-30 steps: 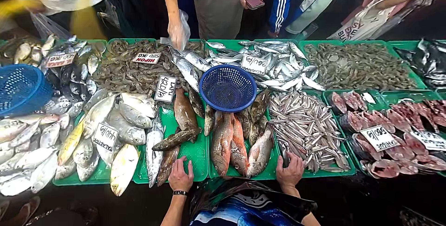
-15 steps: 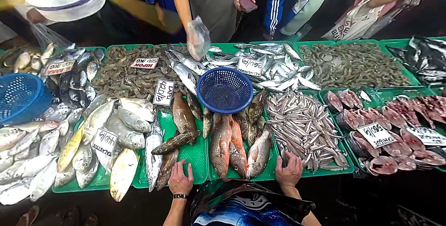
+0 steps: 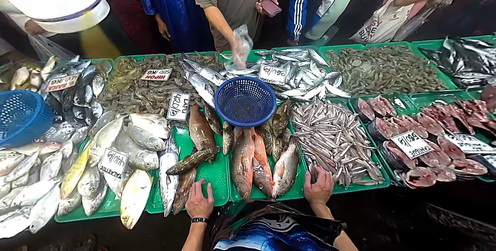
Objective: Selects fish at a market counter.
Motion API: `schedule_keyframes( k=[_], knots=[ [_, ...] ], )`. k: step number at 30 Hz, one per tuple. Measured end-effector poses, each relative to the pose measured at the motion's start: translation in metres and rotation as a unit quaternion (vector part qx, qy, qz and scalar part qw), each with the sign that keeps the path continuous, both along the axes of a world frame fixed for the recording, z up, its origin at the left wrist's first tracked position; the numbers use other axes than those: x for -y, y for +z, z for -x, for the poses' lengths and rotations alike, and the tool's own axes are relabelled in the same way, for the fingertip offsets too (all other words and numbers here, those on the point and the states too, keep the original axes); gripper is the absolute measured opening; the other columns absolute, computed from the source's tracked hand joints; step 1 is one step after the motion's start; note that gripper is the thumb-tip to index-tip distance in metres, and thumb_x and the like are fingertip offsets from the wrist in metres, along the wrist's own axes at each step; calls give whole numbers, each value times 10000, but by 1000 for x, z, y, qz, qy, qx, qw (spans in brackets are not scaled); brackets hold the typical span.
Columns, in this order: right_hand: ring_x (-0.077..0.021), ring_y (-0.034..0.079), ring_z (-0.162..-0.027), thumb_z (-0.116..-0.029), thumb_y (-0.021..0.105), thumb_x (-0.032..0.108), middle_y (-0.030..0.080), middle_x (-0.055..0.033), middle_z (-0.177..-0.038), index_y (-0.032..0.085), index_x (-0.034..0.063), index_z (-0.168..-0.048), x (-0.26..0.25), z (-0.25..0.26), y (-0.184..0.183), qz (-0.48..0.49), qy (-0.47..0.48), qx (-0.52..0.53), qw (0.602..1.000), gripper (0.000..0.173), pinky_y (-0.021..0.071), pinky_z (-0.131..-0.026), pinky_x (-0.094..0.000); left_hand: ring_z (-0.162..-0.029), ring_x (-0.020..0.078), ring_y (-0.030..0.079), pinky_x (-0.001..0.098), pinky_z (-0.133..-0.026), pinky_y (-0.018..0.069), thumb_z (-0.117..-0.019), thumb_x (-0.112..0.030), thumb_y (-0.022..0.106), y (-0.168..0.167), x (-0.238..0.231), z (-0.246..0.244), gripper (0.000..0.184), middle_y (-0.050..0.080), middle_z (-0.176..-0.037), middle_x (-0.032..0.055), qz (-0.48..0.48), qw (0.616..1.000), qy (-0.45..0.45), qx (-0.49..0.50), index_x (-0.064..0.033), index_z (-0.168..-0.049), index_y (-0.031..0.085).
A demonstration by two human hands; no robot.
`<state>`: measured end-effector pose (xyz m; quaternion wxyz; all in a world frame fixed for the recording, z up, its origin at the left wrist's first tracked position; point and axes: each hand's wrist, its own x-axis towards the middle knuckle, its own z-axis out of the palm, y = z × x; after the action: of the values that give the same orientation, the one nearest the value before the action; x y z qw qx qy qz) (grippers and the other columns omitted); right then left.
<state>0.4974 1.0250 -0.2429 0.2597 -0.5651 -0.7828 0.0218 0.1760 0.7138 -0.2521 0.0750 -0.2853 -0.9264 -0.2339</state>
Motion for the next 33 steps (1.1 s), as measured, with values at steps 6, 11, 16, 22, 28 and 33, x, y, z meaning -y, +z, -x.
schedule_keyframes(
  k=[6,11,16,22,28,33],
  knots=[
    [-354,613,-1227,-984,457,475,688,-164,-1252,699,75,-1221,-2,-1,-2,-1,1,4,1000,524,425,-1089,-525,-790,184,697,404,-639,564,-981,-485,475,-4,1,0,441,738,-1025,19,-1,1000,1,0,-162,-1149,723],
    [-356,610,-1229,-987,451,481,681,-169,-1264,695,75,-1223,-3,0,-3,3,1,4,1000,529,433,-1070,-531,-672,92,679,289,-607,595,-1015,-288,557,43,-39,22,365,752,-954,61,-206,973,-35,96,-13,-1228,667],
    [-354,621,-1207,-982,442,492,689,-163,-1244,701,77,-1217,-7,1,-2,-7,1,1,1000,542,440,-1066,-528,-719,128,704,335,-658,617,-1041,-280,544,146,-157,104,467,742,-924,52,-257,922,-161,242,-22,-1430,535],
    [-362,640,-1162,-976,428,505,701,-168,-1196,711,78,-1203,-6,-1,-2,-26,-2,-19,999,560,461,-1035,-553,-793,229,707,439,-813,590,-1033,-443,567,179,-314,196,595,730,-901,110,-48,921,-261,286,-116,-1523,483],
    [-407,641,-1164,-968,496,432,694,-201,-1207,707,54,-1206,0,1,9,7,0,-22,1000,494,473,-1013,-594,-959,318,702,511,-878,561,-958,-491,670,182,-398,244,777,692,-1178,211,149,910,-217,320,-94,-1564,392],
    [-394,641,-1174,-974,493,432,696,-193,-1214,710,53,-1199,2,3,10,13,-9,-15,1000,491,475,-1023,-568,-1156,371,654,568,-989,518,-935,-480,694,191,-405,246,731,638,-1279,257,221,918,-176,277,29,-1426,511]
  ],
)
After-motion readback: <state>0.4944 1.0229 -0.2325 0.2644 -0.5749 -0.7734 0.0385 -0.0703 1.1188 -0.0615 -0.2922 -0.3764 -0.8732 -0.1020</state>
